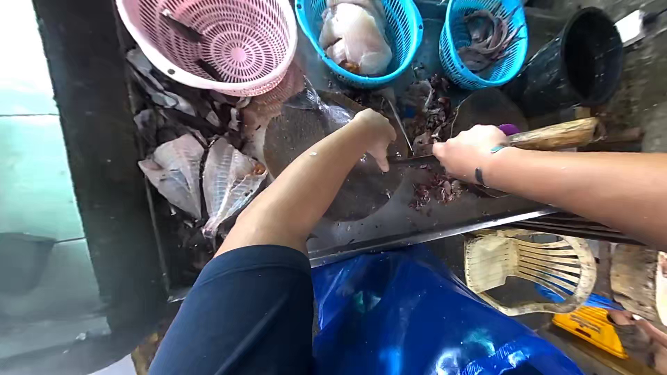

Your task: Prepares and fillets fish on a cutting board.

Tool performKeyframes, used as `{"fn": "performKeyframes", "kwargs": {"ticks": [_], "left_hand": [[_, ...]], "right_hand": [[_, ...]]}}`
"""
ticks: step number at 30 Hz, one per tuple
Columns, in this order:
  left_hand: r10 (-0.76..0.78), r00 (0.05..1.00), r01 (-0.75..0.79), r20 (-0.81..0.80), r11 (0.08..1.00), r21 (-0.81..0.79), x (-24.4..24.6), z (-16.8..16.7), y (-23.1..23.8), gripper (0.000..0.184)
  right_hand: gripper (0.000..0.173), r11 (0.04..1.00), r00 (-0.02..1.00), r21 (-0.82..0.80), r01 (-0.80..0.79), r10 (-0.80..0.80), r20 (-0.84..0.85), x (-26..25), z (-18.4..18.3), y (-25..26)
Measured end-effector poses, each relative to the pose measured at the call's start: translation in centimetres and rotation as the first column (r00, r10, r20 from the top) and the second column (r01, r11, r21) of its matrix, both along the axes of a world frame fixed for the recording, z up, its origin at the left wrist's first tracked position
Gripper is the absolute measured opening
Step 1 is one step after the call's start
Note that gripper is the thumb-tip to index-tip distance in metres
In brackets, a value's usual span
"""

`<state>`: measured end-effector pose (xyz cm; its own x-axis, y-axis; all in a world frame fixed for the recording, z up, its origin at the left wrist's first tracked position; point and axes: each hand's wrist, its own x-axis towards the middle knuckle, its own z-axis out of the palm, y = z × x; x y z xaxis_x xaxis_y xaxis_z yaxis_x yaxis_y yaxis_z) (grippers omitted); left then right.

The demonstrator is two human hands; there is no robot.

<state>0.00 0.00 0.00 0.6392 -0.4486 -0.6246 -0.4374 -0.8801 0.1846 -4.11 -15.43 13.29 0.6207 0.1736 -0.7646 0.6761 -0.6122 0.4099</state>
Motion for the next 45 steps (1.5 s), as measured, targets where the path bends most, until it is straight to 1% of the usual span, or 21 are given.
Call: {"fn": "performKeyframes", "kwargs": {"ticks": [4, 6, 8, 11, 13, 16, 20, 22, 23, 24, 26, 27, 28, 30, 31, 33, 37, 40, 42, 43, 45], "left_hand": [[-0.04, 0.999, 0.04, 0.006, 0.999, 0.03, 1.3, -1.2, 0.6, 0.066], [-0.032, 0.999, 0.032, -0.009, 0.999, 0.027, 1.6, -1.7, 0.7, 0.068], [-0.02, 1.0, 0.021, -0.013, 1.0, 0.008, 1.9, -1.8, 0.9, 0.064], [-0.029, 0.999, 0.03, -0.028, 1.0, 0.007, 1.9, -1.8, 0.9, 0.06], [-0.02, 0.999, 0.02, -0.032, 1.0, -0.006, 1.8, -1.4, 1.0, 0.055], [0.014, 1.0, -0.013, 0.007, 0.998, -0.062, 1.0, -1.6, 1.4, 0.054], [0.043, 0.999, -0.04, 0.031, 0.996, -0.083, 0.8, -1.7, 1.7, 0.056], [0.051, 0.998, -0.048, 0.037, 0.996, -0.074, 0.7, -1.8, 1.8, 0.057], [0.049, 0.998, -0.046, 0.046, 0.996, -0.074, 0.6, -1.9, 1.7, 0.058], [0.046, 0.997, -0.042, 0.055, 0.996, -0.074, 0.5, -2.0, 1.5, 0.059], [0.051, 0.996, -0.046, 0.069, 0.996, -0.083, 0.2, -2.1, 1.2, 0.06], [0.055, 0.996, -0.049, 0.073, 0.996, -0.078, 0.2, -2.0, 1.2, 0.061], [0.059, 0.995, -0.054, 0.075, 0.996, -0.067, 0.0, -1.8, 1.1, 0.061], [0.089, 0.993, -0.086, 0.075, 0.995, -0.05, -0.5, -1.4, 0.9, 0.06], [0.111, 0.991, -0.109, 0.07, 0.993, -0.042, -0.7, -1.3, 1.0, 0.061], [0.147, 0.987, -0.144, 0.063, 0.989, -0.044, -1.3, -1.4, 1.2, 0.063], [0.303, 0.953, -0.299, 0.009, 0.943, -0.144, -3.8, -2.0, 2.3, 0.072], [0.451, 0.889, -0.456, -0.079, 0.853, -0.255, -7.8, -2.9, 3.6, 0.071], [0.493, 0.856, -0.516, -0.153, 0.814, -0.267, -10.2, -3.2, 4.8, 0.072], [0.487, 0.856, -0.517, -0.175, 0.817, -0.256, -10.9, -3.1, 5.1, 0.073], [0.411, 0.898, -0.433, -0.157, 0.887, -0.16, -10.9, -2.5, 5.4, 0.077]], "right_hand": [[0.02, 0.999, 0.999, -0.023, 0.045, -0.045, 0.004, 1.1, -0.7, 0.9], [0.027, 0.994, 0.993, 0.007, 0.107, -0.107, -0.041, 1.6, -1.6, -0.8], [0.03, 0.989, 0.986, 0.005, 0.146, -0.145, -0.087, 2.2, -1.7, -1.4], [0.02, 0.99, 0.989, -0.047, 0.134, -0.136, -0.056, 1.2, -1.2, 2.7], [0.021, 0.992, 0.995, -0.087, 0.09, -0.094, -0.039, 1.3, -1.7, 4.7], [0.028, 0.994, 0.994, -0.064, 0.087, -0.091, -0.059, 2.6, -3.3, 1.8], [0.033, 0.967, 0.965, 0.016, 0.256, -0.255, -0.067, 2.0, -6.2, -2.8], [0.039, 0.919, 0.923, 0.087, 0.384, -0.378, -0.077, 0.3, -7.4, -4.1], [0.04, 0.868, 0.878, 0.133, 0.479, -0.469, -0.098, -0.8, -8.1, -4.8], [0.041, 0.787, 0.808, 0.186, 0.589, -0.576, -0.123, -1.7, -9.2, -5.6], [0.042, 0.56, 0.622, 0.298, 0.773, -0.762, -0.18, -3.1, -11.8, -7.4], [0.044, 0.52, 0.587, 0.3, 0.799, -0.784, -0.204, -3.1, -12.1, -7.4], [0.045, 0.571, 0.625, 0.271, 0.775, -0.755, -0.199, -2.8, -11.2, -6.7], [0.044, 0.725, 0.757, 0.223, 0.652, -0.638, -0.141, -2.5, -9.3, -5.3], [0.043, 0.761, 0.794, 0.234, 0.606, -0.599, -0.109, -2.7, -9.4, -5.3], [0.043, 0.769, 0.812, 0.281, 0.573, -0.58, -0.069, -3.6, -10.6, -6.1], [0.042, 0.722, 0.791, 0.367, 0.587, -0.608, -0.07, -5.0, -11.3, -6.8], [0.038, 0.683, 0.787, 0.457, 0.57, -0.614, -0.064, -5.9, -12.2, -7.2], [0.039, 0.653, 0.771, 0.453, 0.607, -0.622, -0.138, -5.3, -11.8, -7.1], [0.042, 0.609, 0.746, 0.461, 0.645, -0.632, -0.21, -4.2, -12.1, -7.8], [0.044, 0.439, 0.65, 0.529, 0.726, -0.69, -0.319, -1.3, -14.1, -10.0]]}}
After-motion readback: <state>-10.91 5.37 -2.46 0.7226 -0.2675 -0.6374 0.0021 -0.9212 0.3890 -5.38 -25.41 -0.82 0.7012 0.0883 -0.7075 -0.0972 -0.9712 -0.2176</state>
